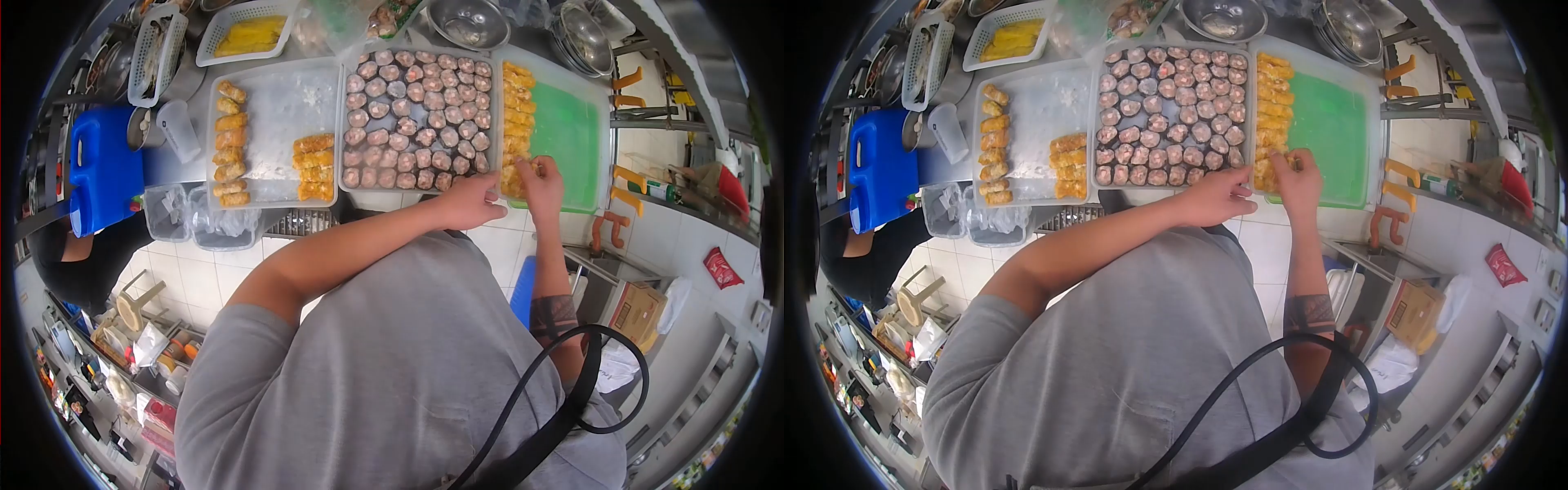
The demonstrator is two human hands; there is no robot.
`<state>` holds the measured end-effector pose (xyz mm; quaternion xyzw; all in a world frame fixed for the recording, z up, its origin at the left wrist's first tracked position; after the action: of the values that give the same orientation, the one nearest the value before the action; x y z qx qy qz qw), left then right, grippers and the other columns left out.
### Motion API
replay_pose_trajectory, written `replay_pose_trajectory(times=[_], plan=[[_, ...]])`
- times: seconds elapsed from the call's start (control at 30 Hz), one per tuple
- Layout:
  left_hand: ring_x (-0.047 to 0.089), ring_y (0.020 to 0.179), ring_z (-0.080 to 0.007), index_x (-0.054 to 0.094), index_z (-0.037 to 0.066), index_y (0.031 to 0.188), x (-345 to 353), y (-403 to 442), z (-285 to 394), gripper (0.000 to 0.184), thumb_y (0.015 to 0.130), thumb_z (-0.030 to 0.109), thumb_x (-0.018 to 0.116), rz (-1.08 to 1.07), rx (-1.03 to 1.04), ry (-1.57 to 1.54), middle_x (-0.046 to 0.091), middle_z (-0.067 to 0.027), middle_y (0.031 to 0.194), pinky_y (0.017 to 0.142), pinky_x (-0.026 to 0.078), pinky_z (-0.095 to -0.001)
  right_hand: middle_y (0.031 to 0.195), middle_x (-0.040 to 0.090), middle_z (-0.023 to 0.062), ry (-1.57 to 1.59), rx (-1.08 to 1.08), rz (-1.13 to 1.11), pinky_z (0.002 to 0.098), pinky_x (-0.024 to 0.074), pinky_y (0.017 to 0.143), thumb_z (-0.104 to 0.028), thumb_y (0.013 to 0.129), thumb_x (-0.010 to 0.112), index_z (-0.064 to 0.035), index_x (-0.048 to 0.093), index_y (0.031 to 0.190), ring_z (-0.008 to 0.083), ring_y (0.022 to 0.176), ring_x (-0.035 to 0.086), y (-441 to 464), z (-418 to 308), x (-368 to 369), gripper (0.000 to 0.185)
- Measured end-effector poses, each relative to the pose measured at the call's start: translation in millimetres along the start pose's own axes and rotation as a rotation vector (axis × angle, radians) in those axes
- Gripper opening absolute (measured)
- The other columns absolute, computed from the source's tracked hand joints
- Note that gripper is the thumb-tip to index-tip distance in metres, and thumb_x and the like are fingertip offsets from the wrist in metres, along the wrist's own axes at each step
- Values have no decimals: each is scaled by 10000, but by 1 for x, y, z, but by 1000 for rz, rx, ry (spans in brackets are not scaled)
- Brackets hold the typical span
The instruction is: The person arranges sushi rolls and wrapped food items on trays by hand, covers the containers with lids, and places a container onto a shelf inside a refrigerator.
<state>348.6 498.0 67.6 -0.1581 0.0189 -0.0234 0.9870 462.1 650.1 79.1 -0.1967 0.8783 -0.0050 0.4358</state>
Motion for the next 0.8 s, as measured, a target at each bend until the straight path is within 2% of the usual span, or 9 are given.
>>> replay_pose_trajectory(times=[0.17,0.3,0.37,0.5,0.6,0.67,0.7,0.77,0.8], plan=[[676,1251,-296,437,-71,1477,0,2,0,691,955,257,751,10,-1,-11,630,-226,1342,962,576,-381,717,610,31,219,74,46,316,458,599,-343,890,834,-23,740,1063,108,656,553,-3,-2,-2,376],[677,1248,-295,479,-60,1410,0,4,0,623,953,260,757,2,-5,19,617,-214,1338,943,576,-390,775,667,55,90,3,86,325,494,647,-325,890,827,-25,738,1055,132,701,602,2,-1,3,353],[677,1249,-296,468,-59,1432,1,6,-1,646,955,266,755,-10,-16,32,610,-216,1352,946,575,-389,851,724,85,12,-219,197,339,525,718,-310,890,820,-20,734,1040,161,766,654,-6,-23,-4,337],[676,1254,-298,435,-55,1510,2,6,-4,718,959,279,751,-8,-10,50,609,-225,1382,967,571,-384,907,752,132,9,-177,168,357,538,769,-276,894,809,-13,724,1032,187,827,685,3,-10,-2,309],[678,1249,-286,418,-50,1548,-6,-9,8,716,979,254,728,29,26,58,614,-225,1402,997,562,-375,866,731,86,157,-91,142,342,529,752,-241,898,804,-9,725,1018,182,792,667,22,21,-6,272],[680,1241,-270,424,-47,1550,-14,-22,16,680,999,235,707,-1,61,-29,619,-216,1407,1007,559,-369,873,703,35,447,126,150,311,506,753,-177,912,787,-15,726,998,155,807,642,19,32,-36,193],[681,1232,-254,430,-43,1552,-22,-29,16,645,1020,216,686,7,69,-110,624,-207,1411,1017,555,-362,873,703,35,438,127,167,311,506,753,-177,912,787,-15,726,998,155,807,642,18,25,-46,193],[681,1221,-242,412,-34,1568,-35,-38,14,639,1040,217,670,10,104,-202,625,-187,1411,1018,555,-359,908,677,2,791,186,129,282,486,767,-141,924,772,-26,722,986,120,850,618,15,11,-41,140],[681,1210,-230,394,-25,1583,-43,-43,13,632,1060,218,654,30,126,-290,627,-167,1410,1019,555,-357,908,677,2,792,177,123,282,486,767,-141,924,772,-26,722,986,120,850,618,12,-6,-36,140]])
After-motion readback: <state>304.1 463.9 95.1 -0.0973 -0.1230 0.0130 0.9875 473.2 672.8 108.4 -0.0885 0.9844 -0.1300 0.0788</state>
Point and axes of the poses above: each hand's wrist, its own y-axis towards the middle knuckle, its own x-axis out of the palm, z = x × y, the point moved 10 cm from there along y, towards the middle knuckle
